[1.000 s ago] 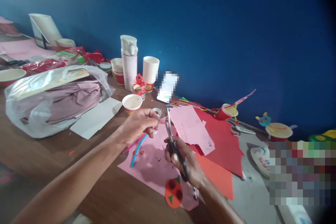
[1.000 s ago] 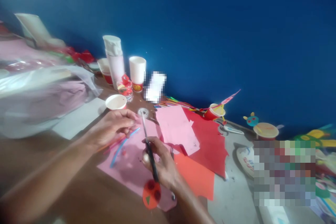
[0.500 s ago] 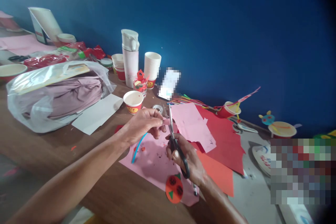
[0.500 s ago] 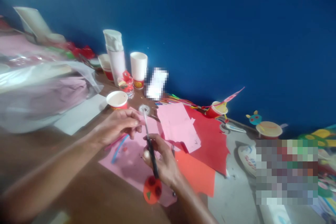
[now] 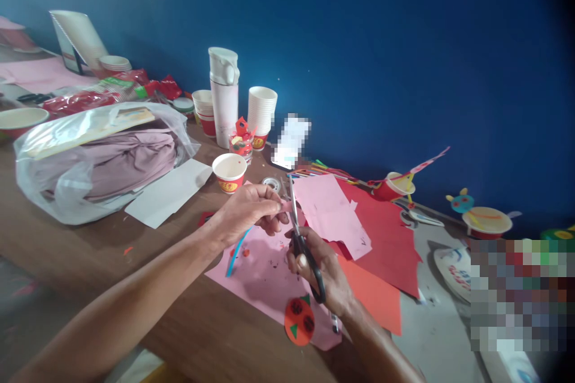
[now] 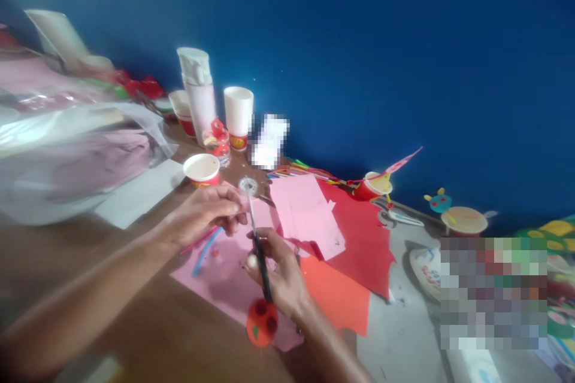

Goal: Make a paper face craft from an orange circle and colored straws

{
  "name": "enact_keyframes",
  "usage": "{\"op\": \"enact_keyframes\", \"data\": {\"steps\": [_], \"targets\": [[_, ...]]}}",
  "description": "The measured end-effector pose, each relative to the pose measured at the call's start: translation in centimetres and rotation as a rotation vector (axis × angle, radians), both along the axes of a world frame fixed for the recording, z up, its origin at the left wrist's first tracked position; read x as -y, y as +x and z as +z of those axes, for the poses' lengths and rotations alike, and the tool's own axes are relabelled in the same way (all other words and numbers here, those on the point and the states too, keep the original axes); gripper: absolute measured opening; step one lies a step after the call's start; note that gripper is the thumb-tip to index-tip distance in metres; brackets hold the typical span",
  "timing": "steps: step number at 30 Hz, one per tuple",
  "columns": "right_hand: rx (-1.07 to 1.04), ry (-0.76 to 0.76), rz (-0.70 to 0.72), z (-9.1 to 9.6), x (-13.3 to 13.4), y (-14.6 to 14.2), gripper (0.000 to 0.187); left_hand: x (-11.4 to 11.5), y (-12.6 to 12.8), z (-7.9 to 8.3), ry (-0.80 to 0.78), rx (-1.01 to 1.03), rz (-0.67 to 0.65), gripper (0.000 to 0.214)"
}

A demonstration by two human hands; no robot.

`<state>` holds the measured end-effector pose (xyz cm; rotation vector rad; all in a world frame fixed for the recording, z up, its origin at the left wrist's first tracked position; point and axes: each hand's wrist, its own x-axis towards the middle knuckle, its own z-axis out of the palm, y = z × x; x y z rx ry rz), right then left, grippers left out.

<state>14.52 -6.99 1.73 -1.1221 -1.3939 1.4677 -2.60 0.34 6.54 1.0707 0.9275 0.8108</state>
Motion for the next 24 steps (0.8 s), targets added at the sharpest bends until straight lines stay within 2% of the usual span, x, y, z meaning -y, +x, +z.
{"op": "enact_keyframes", "data": {"steps": [6,24], "targets": [[-0.025,-0.006,-0.026,-0.39,0.13,-0.04,0.037,-0.05,0.07,0.07,-0.003,0.004,0.008,0.013],[0.008,0.029,-0.037,-0.63,0.20,-0.09,0.042,-0.22,-0.07,-0.31,-0.024,0.037,-0.017,0.005]]}}
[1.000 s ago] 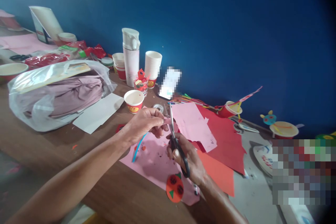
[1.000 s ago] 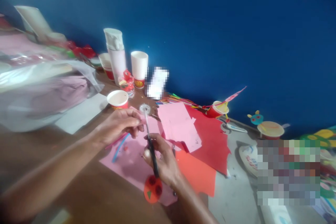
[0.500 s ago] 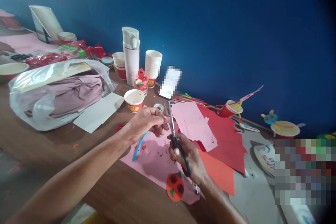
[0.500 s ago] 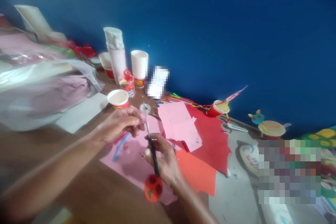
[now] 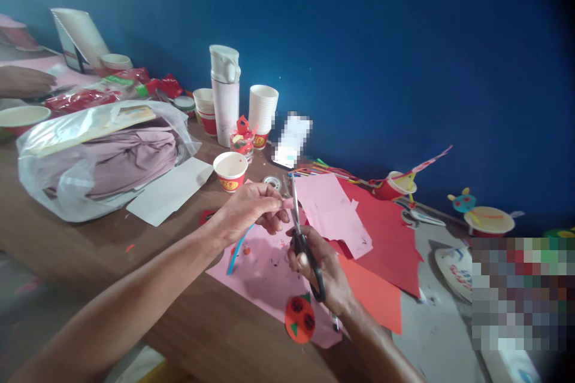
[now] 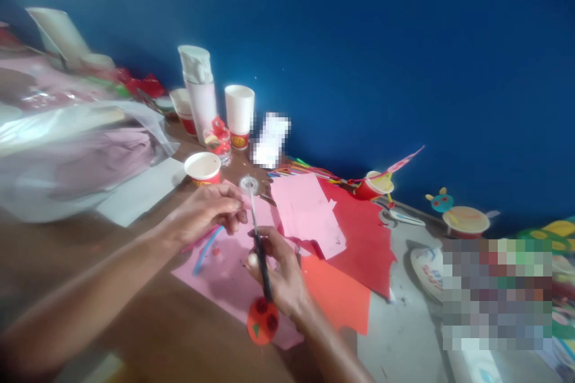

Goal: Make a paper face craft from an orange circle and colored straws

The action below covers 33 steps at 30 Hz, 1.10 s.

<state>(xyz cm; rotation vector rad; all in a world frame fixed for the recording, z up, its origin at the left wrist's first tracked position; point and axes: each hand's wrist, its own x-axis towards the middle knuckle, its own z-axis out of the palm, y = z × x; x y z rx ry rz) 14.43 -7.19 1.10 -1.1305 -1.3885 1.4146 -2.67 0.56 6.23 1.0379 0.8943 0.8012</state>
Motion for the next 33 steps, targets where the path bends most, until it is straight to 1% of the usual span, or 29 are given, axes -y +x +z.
{"op": "enact_keyframes", "data": {"steps": [6,25,29,33], "targets": [[-0.036,-0.022,-0.016,0.00,-0.04,-0.19,0.041,0.01,0.09,0.22,0.003,-0.003,-0.007,0.012],[0.004,-0.009,-0.084,-0.30,0.14,-0.15,0.036,-0.02,0.04,-0.07,0.010,-0.002,-0.008,0.006],[-0.023,-0.026,-0.070,-0.53,0.16,-0.10,0.036,-0.06,0.04,-0.12,0.009,-0.008,-0.008,0.004],[-0.068,-0.058,-0.073,-0.37,0.25,-0.22,0.035,-0.03,0.01,-0.07,0.006,-0.008,-0.004,0.004]]}}
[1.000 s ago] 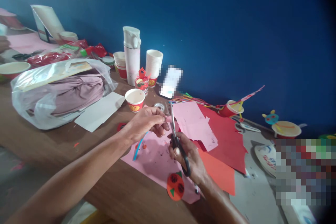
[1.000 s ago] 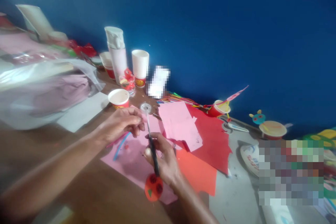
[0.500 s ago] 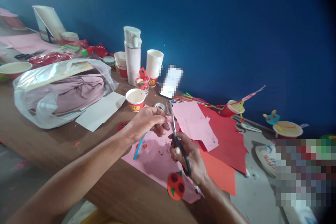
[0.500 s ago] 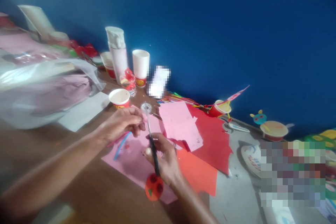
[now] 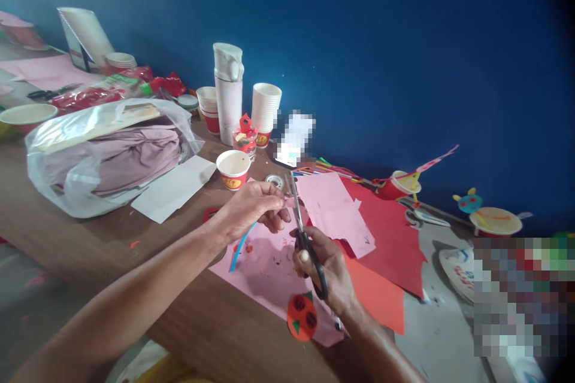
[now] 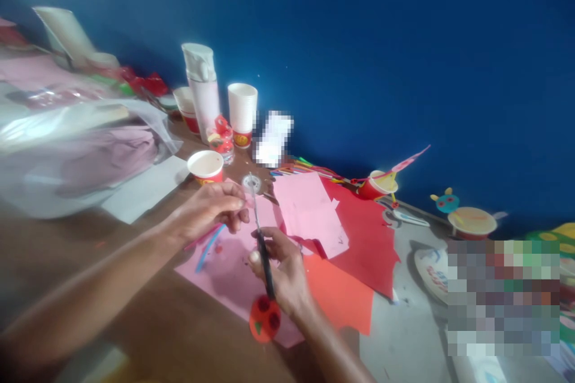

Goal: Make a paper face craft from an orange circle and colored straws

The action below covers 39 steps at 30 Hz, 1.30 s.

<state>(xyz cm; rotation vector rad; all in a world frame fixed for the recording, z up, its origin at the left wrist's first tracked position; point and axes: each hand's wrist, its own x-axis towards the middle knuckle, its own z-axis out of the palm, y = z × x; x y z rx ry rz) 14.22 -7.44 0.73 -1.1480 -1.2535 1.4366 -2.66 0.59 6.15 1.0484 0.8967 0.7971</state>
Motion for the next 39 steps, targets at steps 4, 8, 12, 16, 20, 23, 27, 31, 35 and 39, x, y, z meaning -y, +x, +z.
{"op": "enact_keyframes", "data": {"steps": [4,8,12,16,20,23,27,31,35,39], "targets": [[-0.010,-0.029,-0.008,0.4,0.0,-0.1,0.036,0.0,-0.1,0.0,0.003,-0.005,0.008,0.006],[-0.014,-0.053,-0.017,0.6,0.0,-0.2,0.036,0.0,-0.1,-0.1,0.004,-0.005,0.001,0.005],[-0.002,-0.078,-0.042,0.7,0.1,-0.3,0.035,0.0,-0.1,-0.2,0.006,0.002,-0.001,0.003],[-0.003,-0.098,-0.062,0.8,0.1,-0.5,0.036,0.0,-0.2,-0.2,0.001,0.001,-0.007,0.002],[0.019,-0.117,-0.070,0.9,0.0,-0.6,0.038,0.0,-0.3,-0.2,0.006,-0.020,-0.009,0.001],[0.026,-0.099,-0.067,0.8,-0.1,-0.4,0.038,0.0,-0.3,-0.2,0.010,-0.035,-0.015,0.003],[0.041,0.043,-0.122,0.9,-0.5,0.3,0.037,-0.1,-0.2,-0.4,0.030,-0.013,0.009,0.005],[0.060,0.194,-0.220,1.4,-1.0,0.9,0.040,0.2,0.0,-0.5,0.082,-0.062,-0.025,0.003],[0.065,0.144,-0.275,2.3,-1.2,1.2,0.045,0.6,0.3,-0.6,0.133,-0.125,-0.180,0.003],[0.039,0.092,-0.205,2.7,-1.0,1.1,0.045,1.1,0.6,-0.7,0.197,-0.224,-0.313,0.005]]}}
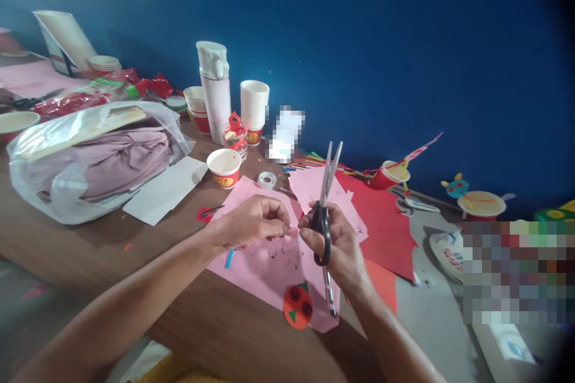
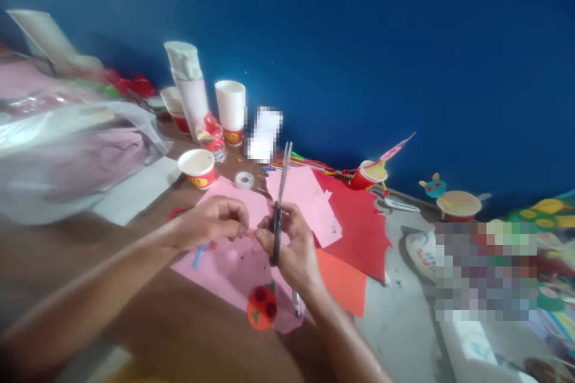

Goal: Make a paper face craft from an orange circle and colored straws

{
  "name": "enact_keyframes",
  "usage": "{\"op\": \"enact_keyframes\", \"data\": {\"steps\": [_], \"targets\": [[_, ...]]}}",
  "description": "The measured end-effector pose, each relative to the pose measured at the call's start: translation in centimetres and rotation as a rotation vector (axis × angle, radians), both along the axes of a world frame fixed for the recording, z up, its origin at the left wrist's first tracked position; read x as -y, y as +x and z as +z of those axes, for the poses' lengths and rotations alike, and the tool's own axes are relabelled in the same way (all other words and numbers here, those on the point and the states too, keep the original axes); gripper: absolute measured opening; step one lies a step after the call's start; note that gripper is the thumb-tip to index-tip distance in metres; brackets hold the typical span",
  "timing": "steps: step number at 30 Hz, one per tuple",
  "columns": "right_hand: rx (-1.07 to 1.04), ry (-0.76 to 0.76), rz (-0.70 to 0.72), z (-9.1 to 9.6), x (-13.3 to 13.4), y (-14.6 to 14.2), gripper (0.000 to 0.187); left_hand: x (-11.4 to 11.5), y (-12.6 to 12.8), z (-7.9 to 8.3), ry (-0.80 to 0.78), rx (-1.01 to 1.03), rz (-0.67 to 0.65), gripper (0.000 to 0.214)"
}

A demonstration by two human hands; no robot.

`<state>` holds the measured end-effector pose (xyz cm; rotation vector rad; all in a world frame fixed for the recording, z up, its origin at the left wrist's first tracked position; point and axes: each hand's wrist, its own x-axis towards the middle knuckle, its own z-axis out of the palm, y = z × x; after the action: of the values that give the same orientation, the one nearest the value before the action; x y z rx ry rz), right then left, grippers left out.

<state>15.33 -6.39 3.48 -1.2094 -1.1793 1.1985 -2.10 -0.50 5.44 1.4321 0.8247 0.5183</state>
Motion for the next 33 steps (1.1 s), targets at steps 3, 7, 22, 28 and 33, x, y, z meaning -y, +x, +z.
{"op": "enact_keyframes", "data": {"steps": [3,7,22,28,33], "targets": [[0.003,-0.027,0.046,0.0,0.2,-0.2,0.044,0.3,0.2,-0.1,0.004,-0.018,-0.027,0.009],[0.065,-0.068,0.043,0.2,0.3,-0.4,0.041,0.4,0.3,0.0,-0.020,-0.003,-0.032,0.009],[-0.023,-0.089,0.028,0.3,0.1,0.1,0.040,-1.0,-0.5,-0.8,-0.017,0.103,0.051,0.012],[-0.205,-0.144,0.096,-0.3,0.1,-0.1,0.031,-0.4,-0.1,-0.7,0.138,0.195,-0.078,0.030],[-0.295,-0.144,0.132,-1.1,0.3,-0.5,0.019,-0.4,0.1,-1.0,0.251,0.252,-0.122,0.007]]}}
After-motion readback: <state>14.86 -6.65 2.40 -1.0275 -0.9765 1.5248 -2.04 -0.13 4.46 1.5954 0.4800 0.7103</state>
